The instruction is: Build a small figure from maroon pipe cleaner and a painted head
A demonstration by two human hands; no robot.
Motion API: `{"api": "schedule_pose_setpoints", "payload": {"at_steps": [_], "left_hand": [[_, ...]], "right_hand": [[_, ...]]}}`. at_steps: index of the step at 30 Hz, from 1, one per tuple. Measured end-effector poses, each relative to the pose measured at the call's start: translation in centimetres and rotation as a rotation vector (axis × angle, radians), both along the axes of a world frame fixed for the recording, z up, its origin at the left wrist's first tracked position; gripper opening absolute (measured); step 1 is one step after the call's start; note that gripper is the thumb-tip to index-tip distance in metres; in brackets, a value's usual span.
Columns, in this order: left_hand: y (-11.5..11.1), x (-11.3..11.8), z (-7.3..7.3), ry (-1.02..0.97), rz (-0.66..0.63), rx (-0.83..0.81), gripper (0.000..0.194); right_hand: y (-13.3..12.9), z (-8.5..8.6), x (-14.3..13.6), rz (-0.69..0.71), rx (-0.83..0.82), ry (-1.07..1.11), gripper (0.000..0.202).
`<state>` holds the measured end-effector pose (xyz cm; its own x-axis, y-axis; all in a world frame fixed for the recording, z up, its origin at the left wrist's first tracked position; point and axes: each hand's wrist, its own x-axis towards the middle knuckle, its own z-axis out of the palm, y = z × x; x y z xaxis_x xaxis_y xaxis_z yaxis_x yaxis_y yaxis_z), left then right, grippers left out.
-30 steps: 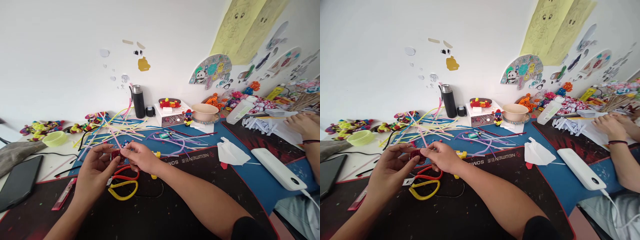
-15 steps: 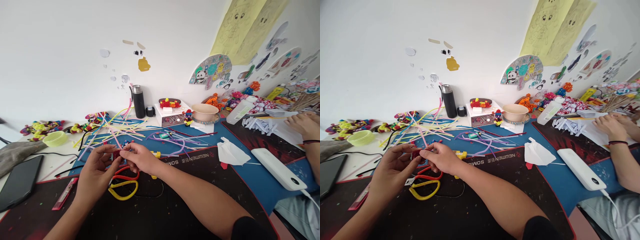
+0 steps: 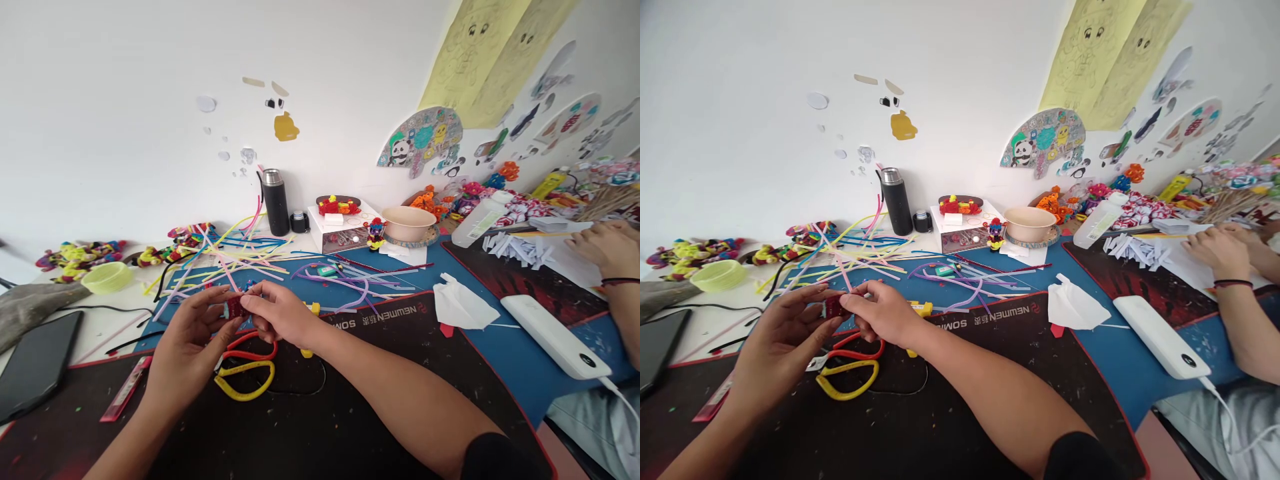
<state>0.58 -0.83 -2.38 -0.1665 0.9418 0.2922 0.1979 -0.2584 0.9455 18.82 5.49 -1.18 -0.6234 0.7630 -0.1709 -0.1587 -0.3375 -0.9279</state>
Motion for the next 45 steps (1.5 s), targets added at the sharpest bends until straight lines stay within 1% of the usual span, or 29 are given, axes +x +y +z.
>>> {"api": "schedule_pose_setpoints", "payload": {"at_steps": [5, 8, 15, 29, 34, 40, 42, 45], "left_hand": [[0.1, -0.1, -0.3, -0.002, 0.039, -0.001, 0.05], [0.2, -0.1, -0.4, -0.009, 0.053, -0.007, 0.05], [0.4, 0.0, -0.3, -0.061, 0.063, -0.023, 0.051], [0.6, 0.0, -0.3, -0.082, 0.068, -0.065, 0.053], [0.7, -0.1, -0.3, -0.08, 0.062, -0.069, 0.05], [0.6, 0.1, 0.3, -0.04, 0.068, -0.071, 0.047], [0.5, 0.2, 0.6, -0.021, 0.055, -0.071, 0.05], [0.6, 0.1, 1.1, -0.012, 0.007, -0.088, 0.058]], "right_hand": [[0.0, -0.2, 0.0, 0.012, 0.008, -0.014, 0.026], [0.0, -0.1, -0.1, 0.016, 0.001, -0.026, 0.024], [0.1, -0.6, -0.2, 0.028, 0.009, 0.016, 0.031], [0.2, -1.2, -0.3, 0.025, 0.015, 0.029, 0.033], [0.2, -1.0, -0.3, 0.022, 0.009, 0.005, 0.031], [0.2, -0.3, -0.1, 0.0, 0.04, -0.012, 0.034], [0.2, -0.2, 0.1, -0.008, 0.072, -0.017, 0.032], [0.5, -0.2, 0.3, -0.025, 0.14, -0.017, 0.026]]}}
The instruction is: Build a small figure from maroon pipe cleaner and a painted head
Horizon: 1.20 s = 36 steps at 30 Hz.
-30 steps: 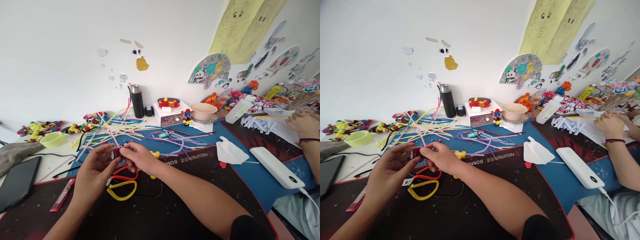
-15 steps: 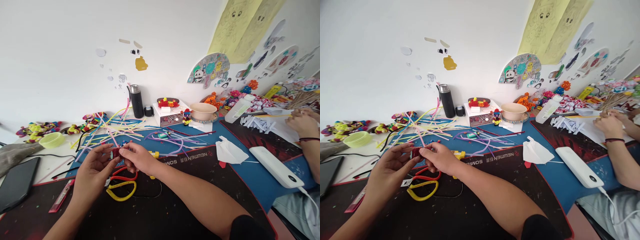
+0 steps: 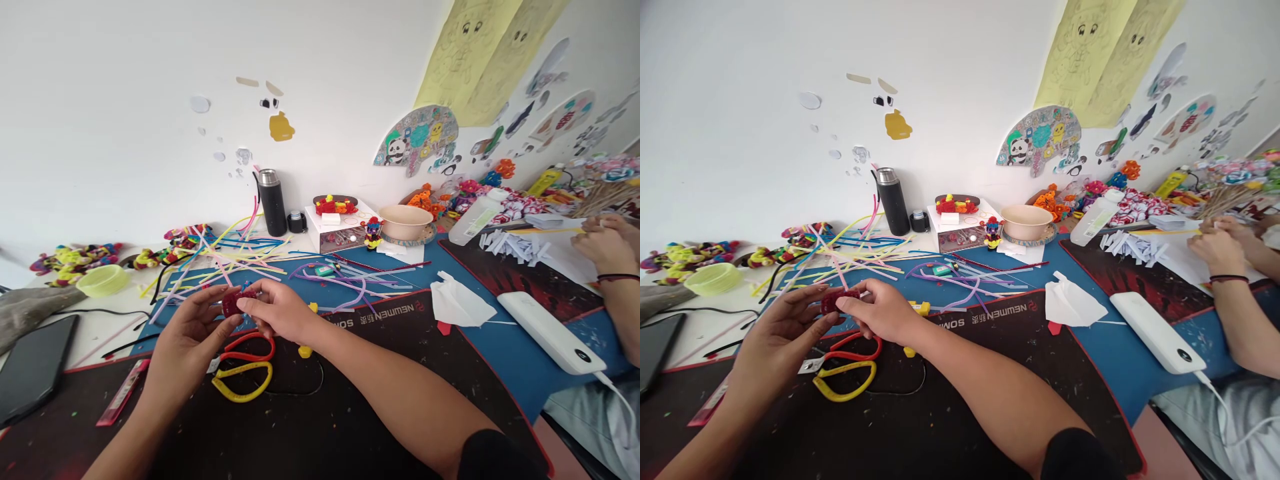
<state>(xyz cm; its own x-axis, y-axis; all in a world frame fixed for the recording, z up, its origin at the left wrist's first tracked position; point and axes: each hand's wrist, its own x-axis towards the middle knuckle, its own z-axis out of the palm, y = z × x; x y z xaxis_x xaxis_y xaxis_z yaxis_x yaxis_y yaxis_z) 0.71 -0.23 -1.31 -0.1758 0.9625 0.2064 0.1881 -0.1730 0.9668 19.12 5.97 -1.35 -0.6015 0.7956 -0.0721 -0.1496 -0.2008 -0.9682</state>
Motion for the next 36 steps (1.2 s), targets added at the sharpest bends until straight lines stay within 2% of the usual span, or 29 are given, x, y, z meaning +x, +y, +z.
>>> {"api": "schedule_pose_setpoints", "payload": {"at_steps": [4, 7, 12, 17, 21, 25, 31, 36], "left_hand": [[0.3, -0.5, 0.4, -0.011, -0.017, -0.103, 0.07], [0.6, -0.8, 0.6, -0.068, -0.08, -0.223, 0.074], [0.6, -0.7, 0.6, -0.188, -0.123, -0.307, 0.073], [0.5, -0.9, 0.3, -0.137, -0.022, -0.249, 0.068], [0.1, -1.0, 0.1, -0.027, 0.027, -0.131, 0.055], [-0.2, -0.6, -0.3, 0.044, 0.034, -0.038, 0.05], [0.1, -0.9, 0.2, 0.057, -0.023, -0.079, 0.06], [0.3, -0.7, 1.3, 0.03, -0.076, -0.195, 0.067]], "right_hand": [[0.4, -0.2, 0.3, -0.025, 0.047, -0.009, 0.029], [0.6, -0.2, 0.4, -0.024, 0.053, -0.005, 0.033], [0.3, 0.1, 0.4, -0.004, 0.081, -0.046, 0.02], [0.3, 0.0, 0.4, -0.007, 0.067, -0.041, 0.029], [0.5, -0.1, 0.2, -0.024, -0.059, 0.034, 0.042], [0.5, 0.2, 0.2, -0.021, -0.149, 0.055, 0.04], [0.5, 0.8, 0.5, -0.031, -0.14, 0.021, 0.038], [0.7, -0.1, 0.4, 0.008, -0.081, 0.087, 0.049]]}}
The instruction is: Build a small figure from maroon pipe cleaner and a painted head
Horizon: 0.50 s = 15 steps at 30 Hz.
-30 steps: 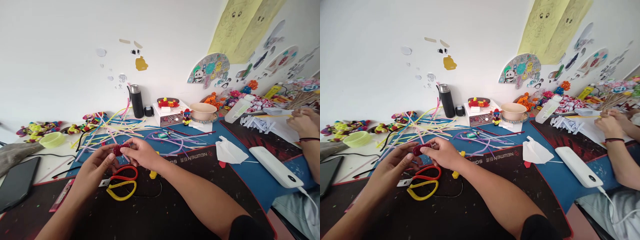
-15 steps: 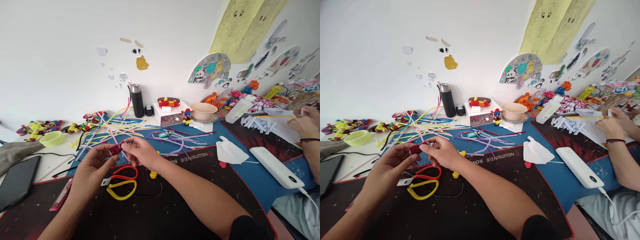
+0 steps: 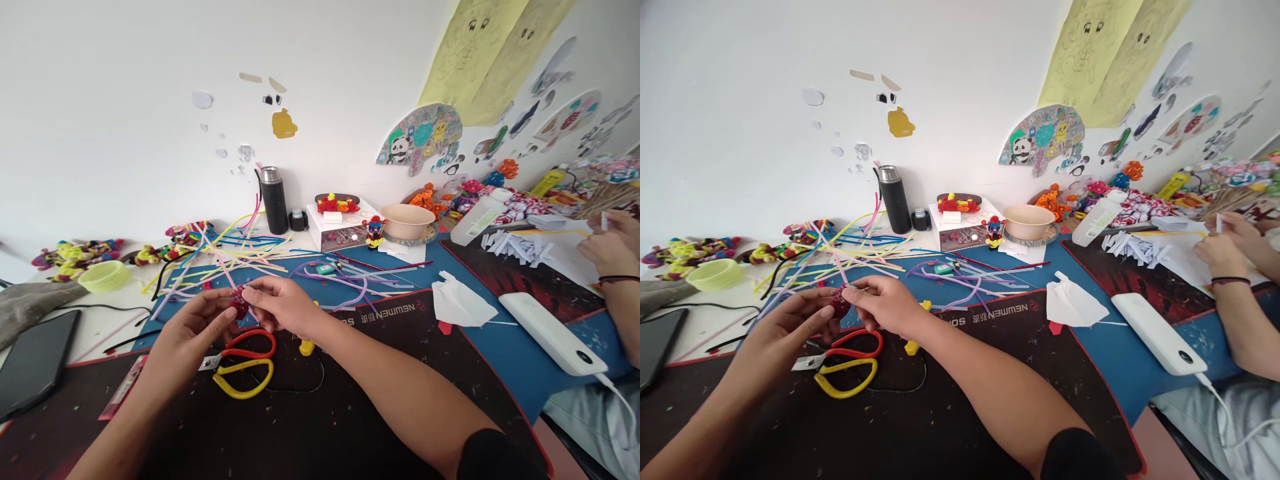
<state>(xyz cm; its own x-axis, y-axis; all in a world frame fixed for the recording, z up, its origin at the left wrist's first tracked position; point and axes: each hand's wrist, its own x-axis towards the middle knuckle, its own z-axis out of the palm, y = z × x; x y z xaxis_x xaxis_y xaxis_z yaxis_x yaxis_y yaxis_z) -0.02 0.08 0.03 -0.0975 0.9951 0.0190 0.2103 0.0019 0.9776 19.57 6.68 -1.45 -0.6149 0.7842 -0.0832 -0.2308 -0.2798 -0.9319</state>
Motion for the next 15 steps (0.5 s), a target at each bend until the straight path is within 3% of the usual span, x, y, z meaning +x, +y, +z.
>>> {"api": "schedule_pose_setpoints", "payload": {"at_steps": [7, 15], "left_hand": [[-0.1, 0.5, -0.3, -0.082, -0.044, -0.015, 0.071], [-0.1, 0.0, -1.2, -0.027, -0.025, -0.01, 0.061]], "right_hand": [[-0.2, -0.6, -0.1, 0.021, 0.06, -0.074, 0.048], [-0.4, -0.9, -0.4, 0.038, 0.07, -0.098, 0.05]]}}
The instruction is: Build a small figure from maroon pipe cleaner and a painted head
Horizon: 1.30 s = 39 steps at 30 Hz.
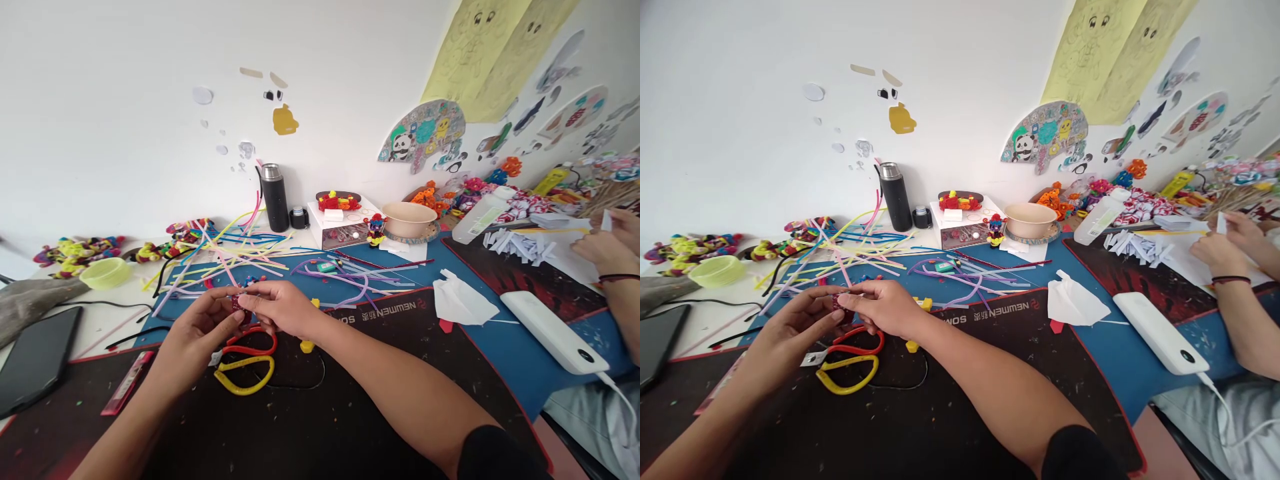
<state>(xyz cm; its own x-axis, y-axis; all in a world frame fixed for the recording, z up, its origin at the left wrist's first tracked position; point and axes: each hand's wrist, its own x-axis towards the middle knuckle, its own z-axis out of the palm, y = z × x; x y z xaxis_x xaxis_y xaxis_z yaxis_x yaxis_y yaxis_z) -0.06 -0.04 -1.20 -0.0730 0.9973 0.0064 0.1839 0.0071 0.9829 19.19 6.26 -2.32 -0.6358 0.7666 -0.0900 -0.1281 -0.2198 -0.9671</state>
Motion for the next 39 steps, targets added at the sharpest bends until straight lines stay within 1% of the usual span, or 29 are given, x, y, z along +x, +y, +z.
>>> {"api": "schedule_pose_setpoints", "payload": {"at_steps": [3, 7, 9, 12, 15, 18, 22, 26, 34, 39], "left_hand": [[0.2, -0.2, -0.2, -0.055, -0.015, -0.012, 0.059], [0.3, -0.5, -0.4, -0.269, -0.035, -0.075, 0.067], [0.2, -0.5, -0.3, -0.347, -0.044, -0.124, 0.068], [0.0, -0.2, 0.0, -0.389, -0.056, -0.181, 0.064], [0.0, 0.1, 0.1, -0.384, -0.041, -0.204, 0.064], [0.0, 0.1, 0.2, -0.348, -0.014, -0.183, 0.067], [0.1, 0.0, 0.6, -0.214, -0.022, -0.144, 0.07], [0.1, 0.5, 1.0, -0.127, -0.048, -0.129, 0.07], [0.0, 0.8, 0.8, -0.157, -0.026, -0.119, 0.062], [0.0, 1.1, 1.0, -0.213, -0.055, -0.117, 0.054]], "right_hand": [[-0.2, 0.5, 0.1, 0.005, -0.017, -0.011, 0.049], [-0.3, 1.4, 0.4, 0.003, -0.087, 0.016, 0.04], [-0.3, 1.6, 0.4, -0.001, -0.118, 0.042, 0.034], [-0.2, 1.8, 0.4, -0.011, -0.139, 0.034, 0.034], [-0.1, 1.9, 0.5, -0.04, -0.147, -0.003, 0.04], [0.1, 2.0, 0.5, -0.078, -0.127, -0.003, 0.038], [0.2, 1.8, 0.5, -0.099, -0.096, -0.008, 0.034], [0.2, 1.2, 0.3, -0.1, -0.09, 0.012, 0.042], [-0.2, 0.9, 0.1, -0.082, -0.055, -0.012, 0.042], [-0.3, 0.9, -0.1, -0.094, -0.063, -0.025, 0.047]]}}
